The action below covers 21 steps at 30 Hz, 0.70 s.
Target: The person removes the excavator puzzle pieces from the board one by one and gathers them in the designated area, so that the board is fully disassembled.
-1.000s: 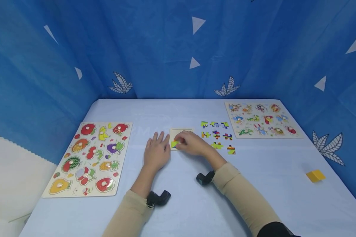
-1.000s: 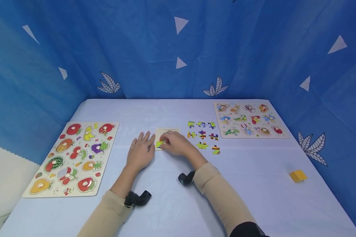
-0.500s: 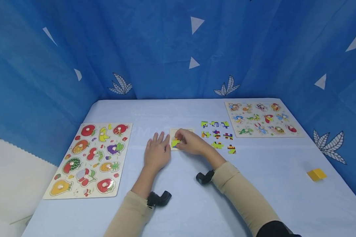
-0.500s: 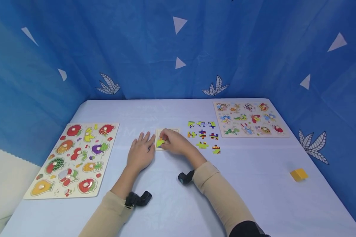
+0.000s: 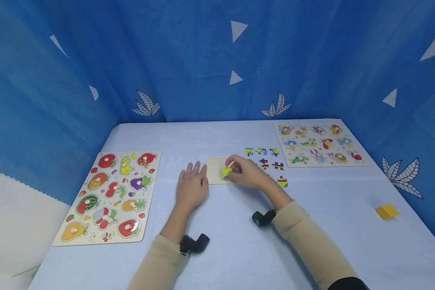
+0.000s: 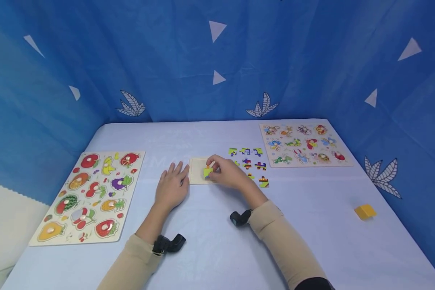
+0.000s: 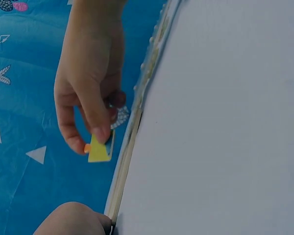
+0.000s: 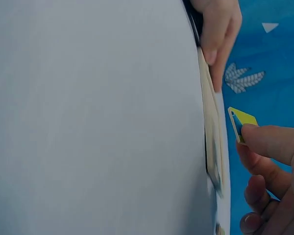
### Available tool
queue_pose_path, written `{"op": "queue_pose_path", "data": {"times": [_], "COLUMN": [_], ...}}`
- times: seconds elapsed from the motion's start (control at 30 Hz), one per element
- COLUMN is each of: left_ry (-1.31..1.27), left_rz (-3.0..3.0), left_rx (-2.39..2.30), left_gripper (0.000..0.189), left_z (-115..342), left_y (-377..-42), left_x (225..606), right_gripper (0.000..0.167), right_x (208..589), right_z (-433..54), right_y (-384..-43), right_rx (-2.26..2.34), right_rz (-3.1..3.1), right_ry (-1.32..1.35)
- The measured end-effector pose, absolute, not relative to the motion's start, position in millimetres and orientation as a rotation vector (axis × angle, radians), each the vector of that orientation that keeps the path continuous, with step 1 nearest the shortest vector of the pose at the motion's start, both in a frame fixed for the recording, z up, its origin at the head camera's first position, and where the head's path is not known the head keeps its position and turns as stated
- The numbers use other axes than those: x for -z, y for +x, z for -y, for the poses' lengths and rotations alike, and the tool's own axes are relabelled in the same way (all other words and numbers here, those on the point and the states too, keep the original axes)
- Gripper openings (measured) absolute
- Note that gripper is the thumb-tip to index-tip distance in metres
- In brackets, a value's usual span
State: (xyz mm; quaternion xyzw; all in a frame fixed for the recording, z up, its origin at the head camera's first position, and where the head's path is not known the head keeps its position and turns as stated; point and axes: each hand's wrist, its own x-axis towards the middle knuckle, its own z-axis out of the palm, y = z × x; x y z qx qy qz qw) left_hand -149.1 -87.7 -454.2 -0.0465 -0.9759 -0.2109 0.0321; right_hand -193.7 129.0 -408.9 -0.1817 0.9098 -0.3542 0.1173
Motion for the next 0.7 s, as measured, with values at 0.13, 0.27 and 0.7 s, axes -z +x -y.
{"op": "queue_pose_path", "data": {"times": [0.13,0.27,0.7], "left_ry": [-0.148,-0.151,-0.143], "left_rz": [2.986,2.977,2.986], "left_rx": [0.677,0.683,0.677], "left_gripper": [0.050,0.050,0.050], "left_z": [88,88,88], "left_y": [-148,-147,-148], "left_x": [454,454,453], "right_gripper": [0.033,0.033,0.031], "right_x": [405,402,412], "right_z": [-150,-170,-197], "right_y": [-189,-185,-179], "right_rx": [1.015,0.970,0.909], "right_rz": [-2.676,-2.698,-2.761], "right_ry": [-0.486,-0.446,-0.457]}}
